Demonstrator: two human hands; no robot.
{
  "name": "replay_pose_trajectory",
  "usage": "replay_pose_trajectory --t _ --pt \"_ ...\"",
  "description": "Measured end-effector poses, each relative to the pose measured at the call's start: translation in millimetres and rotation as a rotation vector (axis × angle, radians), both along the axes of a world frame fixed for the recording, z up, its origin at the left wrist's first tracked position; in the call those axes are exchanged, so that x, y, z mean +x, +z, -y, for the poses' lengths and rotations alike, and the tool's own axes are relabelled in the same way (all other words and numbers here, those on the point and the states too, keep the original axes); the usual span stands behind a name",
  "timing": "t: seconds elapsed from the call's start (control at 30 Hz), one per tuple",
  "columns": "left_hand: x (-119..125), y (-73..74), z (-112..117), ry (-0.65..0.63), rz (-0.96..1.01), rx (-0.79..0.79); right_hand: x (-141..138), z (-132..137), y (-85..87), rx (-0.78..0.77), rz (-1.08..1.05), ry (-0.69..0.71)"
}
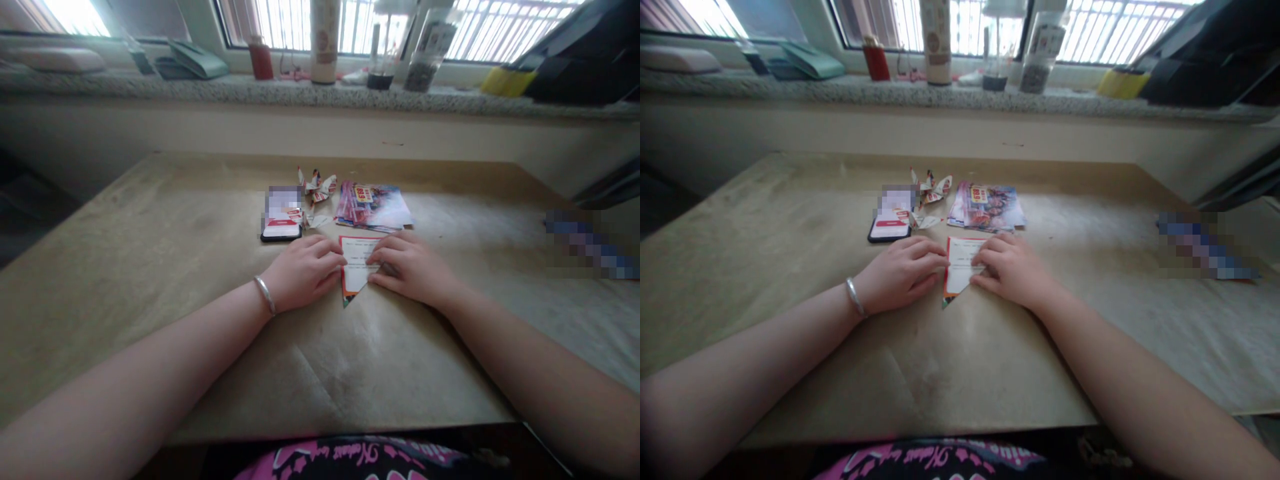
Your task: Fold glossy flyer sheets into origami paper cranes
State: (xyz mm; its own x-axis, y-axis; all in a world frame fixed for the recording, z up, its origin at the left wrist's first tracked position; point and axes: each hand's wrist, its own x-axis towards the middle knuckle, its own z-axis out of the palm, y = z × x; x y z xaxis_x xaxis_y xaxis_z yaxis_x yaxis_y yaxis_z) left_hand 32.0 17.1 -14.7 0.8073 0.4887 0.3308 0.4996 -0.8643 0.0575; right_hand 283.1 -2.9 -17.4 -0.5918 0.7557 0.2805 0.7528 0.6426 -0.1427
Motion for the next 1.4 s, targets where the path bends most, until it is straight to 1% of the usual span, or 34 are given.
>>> replay_pose_trajectory --t 0.1,0.17,0.2,0.27,0.37,0.47,0.57,0.7,0.83,0.93,1.13,1.4 --pt "1.1 4.5 2.0 -0.051 -0.016 -0.021 -15.9 2.0 -2.4 -0.009 -0.009 -0.131" --pt "1.9 5.5 3.4 -0.084 -0.036 -0.046 -23.8 3.4 -3.1 -0.005 -0.024 -0.149" --pt "2.2 5.4 4.0 -0.099 -0.048 -0.057 -25.5 3.8 -3.2 -0.014 -0.047 -0.139" --pt "2.3 4.9 4.9 -0.119 -0.070 -0.075 -23.4 3.8 -3.4 -0.044 -0.100 -0.078" --pt "1.6 4.8 5.7 -0.129 -0.089 -0.102 -8.8 1.6 -3.5 -0.098 -0.126 0.014" --pt "1.0 5.8 6.4 -0.129 -0.089 -0.120 8.5 -2.7 -3.5 -0.105 -0.049 0.040" --pt "0.7 6.8 7.5 -0.114 -0.095 -0.112 16.1 -6.8 -3.9 -0.082 -0.014 0.026" --pt "-0.8 6.9 6.8 -0.085 -0.101 -0.063 6.9 -7.7 -5.4 -0.018 -0.032 -0.011" --pt "-2.7 4.9 3.2 -0.057 -0.102 -0.022 -10.1 -4.4 -6.6 -0.007 -0.098 -0.003" --pt "-2.4 3.0 1.5 -0.054 -0.102 -0.004 -18.1 -2.0 -6.3 0.012 -0.068 0.017" --pt "-1.4 0.1 1.6 -0.067 -0.080 0.013 -19.7 -2.6 -7.6 0.044 -0.031 0.109" --pt "-4.3 0.9 -1.3 -0.085 -0.099 0.002 -19.1 -4.4 -8.8 0.090 0.059 0.142"
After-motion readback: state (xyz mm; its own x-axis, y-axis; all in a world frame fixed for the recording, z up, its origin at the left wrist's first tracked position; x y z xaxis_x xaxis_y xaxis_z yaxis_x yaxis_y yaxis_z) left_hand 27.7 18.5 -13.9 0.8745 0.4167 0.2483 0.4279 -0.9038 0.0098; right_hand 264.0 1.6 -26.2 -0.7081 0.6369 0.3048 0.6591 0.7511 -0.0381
